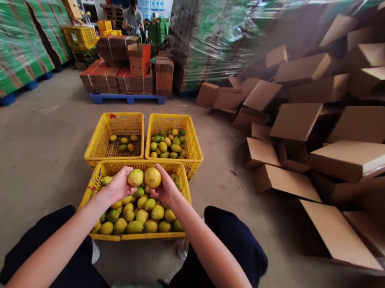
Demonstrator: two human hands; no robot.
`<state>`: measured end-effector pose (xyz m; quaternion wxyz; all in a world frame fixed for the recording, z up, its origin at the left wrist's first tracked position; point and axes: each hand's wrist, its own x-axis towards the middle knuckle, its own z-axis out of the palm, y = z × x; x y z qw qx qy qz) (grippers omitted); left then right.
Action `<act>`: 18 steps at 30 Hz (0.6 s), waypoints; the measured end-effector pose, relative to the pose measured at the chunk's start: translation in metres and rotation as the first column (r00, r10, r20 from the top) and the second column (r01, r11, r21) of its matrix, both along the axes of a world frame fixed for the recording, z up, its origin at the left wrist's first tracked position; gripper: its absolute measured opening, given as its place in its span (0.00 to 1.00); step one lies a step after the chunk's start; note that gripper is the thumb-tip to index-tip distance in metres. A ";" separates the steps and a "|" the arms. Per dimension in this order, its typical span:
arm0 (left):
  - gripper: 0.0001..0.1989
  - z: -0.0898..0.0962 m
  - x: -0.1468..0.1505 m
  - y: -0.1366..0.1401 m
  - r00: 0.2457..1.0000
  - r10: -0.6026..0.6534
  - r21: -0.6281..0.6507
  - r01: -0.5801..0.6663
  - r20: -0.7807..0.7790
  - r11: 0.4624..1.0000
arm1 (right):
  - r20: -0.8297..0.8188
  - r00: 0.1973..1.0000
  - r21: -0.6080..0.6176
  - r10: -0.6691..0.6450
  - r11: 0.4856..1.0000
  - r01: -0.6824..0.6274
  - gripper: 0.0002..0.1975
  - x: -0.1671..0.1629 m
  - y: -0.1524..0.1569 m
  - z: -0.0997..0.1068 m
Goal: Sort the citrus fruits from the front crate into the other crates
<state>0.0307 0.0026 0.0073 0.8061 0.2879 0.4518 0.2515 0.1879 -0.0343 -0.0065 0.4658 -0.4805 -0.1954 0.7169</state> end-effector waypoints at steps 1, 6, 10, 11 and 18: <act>0.18 -0.002 0.000 0.001 1.000 -0.024 0.008 0.024 -0.001 1.000 | -0.020 1.000 -0.024 0.006 1.000 -0.006 0.23 0.001 0.000 0.001; 0.17 -0.017 0.001 0.003 0.996 0.005 0.173 0.010 -0.091 0.985 | -0.021 1.000 0.052 -0.015 0.999 0.016 0.17 0.005 -0.001 0.001; 0.29 -0.017 0.000 0.001 0.962 0.251 0.575 -0.146 -0.107 0.805 | 0.208 0.959 0.377 -0.193 0.920 0.103 0.27 0.008 -0.007 -0.001; 0.32 -0.015 -0.001 0.001 0.962 0.261 0.661 -0.143 -0.083 0.736 | 0.280 0.930 0.462 -0.238 0.883 0.087 0.31 0.010 -0.009 -0.002; 0.32 -0.012 -0.006 0.006 0.990 0.139 0.808 -0.111 0.037 0.579 | 0.391 0.786 0.738 -0.479 0.674 0.044 0.32 0.018 -0.016 -0.005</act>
